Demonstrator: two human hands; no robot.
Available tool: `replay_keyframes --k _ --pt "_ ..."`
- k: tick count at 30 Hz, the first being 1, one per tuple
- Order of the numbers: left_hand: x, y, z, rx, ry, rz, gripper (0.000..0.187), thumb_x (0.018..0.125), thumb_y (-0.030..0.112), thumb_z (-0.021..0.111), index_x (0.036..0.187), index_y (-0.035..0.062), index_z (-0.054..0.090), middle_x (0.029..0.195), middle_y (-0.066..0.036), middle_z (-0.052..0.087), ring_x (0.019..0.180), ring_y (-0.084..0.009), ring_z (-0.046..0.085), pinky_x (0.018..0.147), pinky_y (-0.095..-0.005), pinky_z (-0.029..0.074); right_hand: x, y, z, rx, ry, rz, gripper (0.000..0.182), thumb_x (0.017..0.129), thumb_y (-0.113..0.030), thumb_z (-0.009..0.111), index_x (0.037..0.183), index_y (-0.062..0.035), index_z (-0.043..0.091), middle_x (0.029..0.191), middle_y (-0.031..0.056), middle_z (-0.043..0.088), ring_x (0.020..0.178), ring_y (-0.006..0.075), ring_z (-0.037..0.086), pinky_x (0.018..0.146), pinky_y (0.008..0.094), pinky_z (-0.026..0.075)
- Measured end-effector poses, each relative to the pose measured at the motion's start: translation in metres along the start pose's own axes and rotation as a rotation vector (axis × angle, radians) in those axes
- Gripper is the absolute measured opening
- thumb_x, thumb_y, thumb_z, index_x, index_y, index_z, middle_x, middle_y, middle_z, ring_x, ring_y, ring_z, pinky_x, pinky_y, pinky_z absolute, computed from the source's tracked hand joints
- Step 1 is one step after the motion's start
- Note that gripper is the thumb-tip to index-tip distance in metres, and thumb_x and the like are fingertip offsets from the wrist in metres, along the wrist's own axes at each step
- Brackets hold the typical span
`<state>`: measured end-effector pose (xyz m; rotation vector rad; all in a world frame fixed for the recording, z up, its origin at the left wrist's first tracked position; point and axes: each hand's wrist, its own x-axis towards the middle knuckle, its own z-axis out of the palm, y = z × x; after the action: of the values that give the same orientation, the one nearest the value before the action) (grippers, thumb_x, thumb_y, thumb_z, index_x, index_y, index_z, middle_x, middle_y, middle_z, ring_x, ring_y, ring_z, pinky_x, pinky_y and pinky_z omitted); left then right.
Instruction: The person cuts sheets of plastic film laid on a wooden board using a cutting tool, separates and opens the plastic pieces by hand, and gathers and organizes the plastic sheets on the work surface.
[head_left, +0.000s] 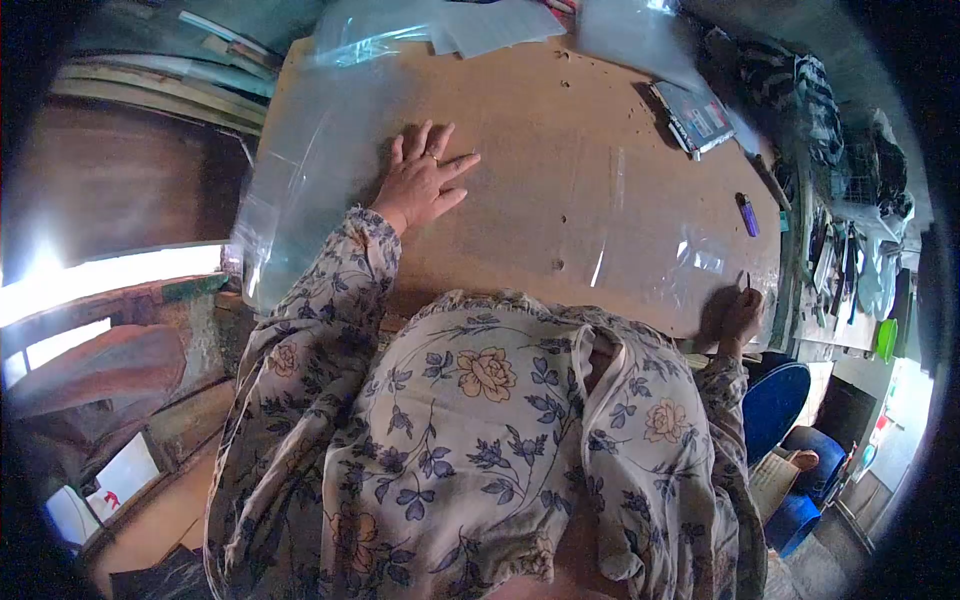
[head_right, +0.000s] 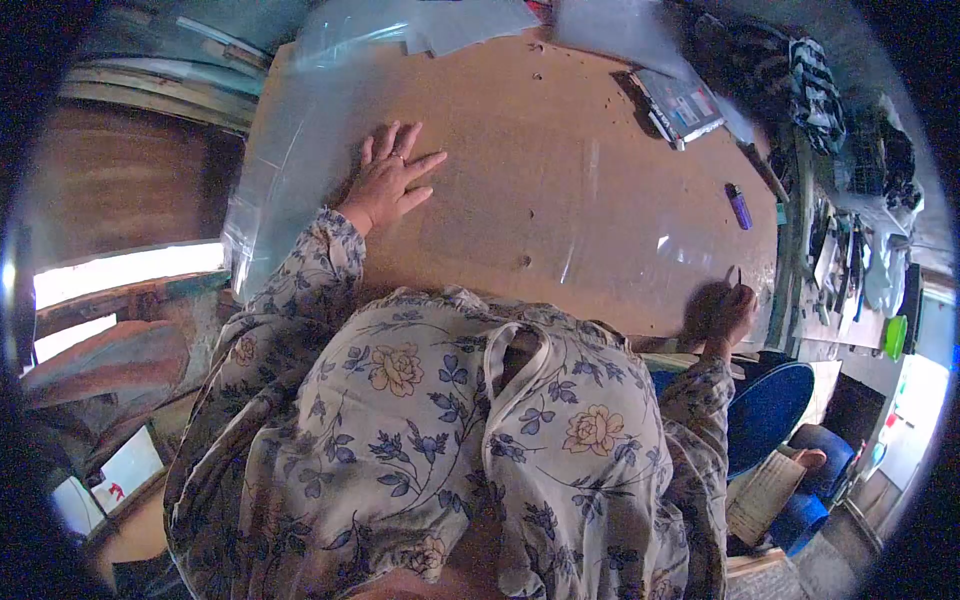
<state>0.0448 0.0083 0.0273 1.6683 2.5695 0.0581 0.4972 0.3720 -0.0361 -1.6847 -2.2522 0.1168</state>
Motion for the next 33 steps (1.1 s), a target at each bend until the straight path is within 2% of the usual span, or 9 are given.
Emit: replay_keyframes --k 7,20,24,26,28,29,30,32,33 --pt "0.0 0.005 -0.003 0.019 -0.028 -0.008 0.052 0.078 0.039 0.052 0.128 0.0329 0.039 0.142 -0.011 0.015 0.13 -0.0361 0.009 0.098 -0.0602 0.009 -0.001 0.0 -0.002 0.032 0.038 -0.015 0.015 0.083 -0.025 0.048 0.085 -0.01 0.053 0.087 0.011 0.054 0.087 0.0317 0.052 0.073 0.0422 0.042" --pt "0.001 0.016 0.004 0.023 -0.001 0.001 0.05 0.078 0.047 0.049 0.126 0.0331 0.041 0.141 -0.012 0.018 0.129 -0.0373 0.011 0.098 -0.0602 0.01 0.004 0.019 0.006 0.026 0.021 0.015 0.021 0.085 -0.029 0.047 0.088 -0.0093 0.054 0.089 0.0116 0.057 0.087 0.0326 0.053 0.072 0.0442 0.042" --pt "0.0 0.022 0.007 0.003 -0.008 -0.04 0.05 0.079 0.048 0.048 0.126 0.0319 0.042 0.14 -0.013 0.02 0.129 -0.0381 0.011 0.098 -0.0598 0.009 0.007 0.012 0.019 0.036 0.168 0.115 0.024 0.086 -0.029 0.046 0.095 -0.0101 0.056 0.093 0.0113 0.058 0.085 0.0308 0.056 0.073 0.0395 0.044" --pt "-0.002 0.021 0.005 0.002 0.0 -0.04 0.051 0.078 0.048 0.048 0.126 0.0318 0.042 0.14 -0.013 0.019 0.129 -0.0382 0.012 0.098 -0.0598 0.009 0.004 -0.028 0.01 0.207 0.265 -0.003 0.02 0.087 -0.023 0.047 0.095 -0.0072 0.056 0.094 0.0124 0.057 0.085 0.0269 0.055 0.074 0.0349 0.044" --pt "-0.003 0.02 0.004 0.002 0.006 -0.037 0.051 0.078 0.048 0.049 0.126 0.0317 0.041 0.14 -0.013 0.019 0.128 -0.0382 0.012 0.098 -0.0599 0.009 0.006 -0.054 0.054 0.952 0.239 -0.189 0.013 0.088 -0.012 0.046 0.093 -0.0012 0.051 0.085 0.0056 0.051 0.078 0.0154 0.049 0.072 0.0273 0.042" --pt "-0.004 0.019 0.003 0.006 0.007 -0.04 0.051 0.078 0.048 0.049 0.126 0.0319 0.041 0.139 -0.013 0.019 0.128 -0.0377 0.012 0.098 -0.0597 0.009 0.002 -0.084 0.066 1.048 0.212 -0.277 0.012 0.087 -0.011 0.047 0.095 -0.0018 0.05 0.084 0.0033 0.05 0.078 0.0134 0.048 0.071 0.0249 0.04" --pt "-0.004 0.02 0.002 0.01 0.009 -0.044 0.052 0.078 0.048 0.049 0.127 0.0321 0.04 0.139 -0.013 0.019 0.128 -0.0373 0.012 0.098 -0.0596 0.01 -0.01 -0.132 0.034 0.503 0.034 -0.444 0.014 0.086 -0.007 0.047 0.099 -0.0018 0.05 0.09 0.0037 0.051 0.08 0.0116 0.047 0.072 0.0239 0.039" --pt "-0.004 0.017 0.002 0.008 0.003 -0.046 0.052 0.078 0.046 0.051 0.127 0.0326 0.04 0.139 -0.013 0.02 0.128 -0.0367 0.013 0.098 -0.0594 0.01 -0.041 -0.212 0.023 1.226 -0.25 -0.435 0.019 0.081 0.003 0.046 0.098 -0.0014 0.054 0.096 0.0095 0.057 0.089 0.0164 0.052 0.075 0.0286 0.042" --pt "-0.005 0.017 0.001 0.006 -0.006 -0.049 0.052 0.078 0.045 0.052 0.127 0.0332 0.039 0.139 -0.013 0.02 0.129 -0.0361 0.013 0.098 -0.0592 0.01 -0.055 -0.248 -0.002 0.844 -0.327 -0.451 0.015 0.079 0.001 0.05 0.092 -0.0032 0.057 0.087 0.0115 0.06 0.081 0.0191 0.057 0.069 0.0303 0.045"
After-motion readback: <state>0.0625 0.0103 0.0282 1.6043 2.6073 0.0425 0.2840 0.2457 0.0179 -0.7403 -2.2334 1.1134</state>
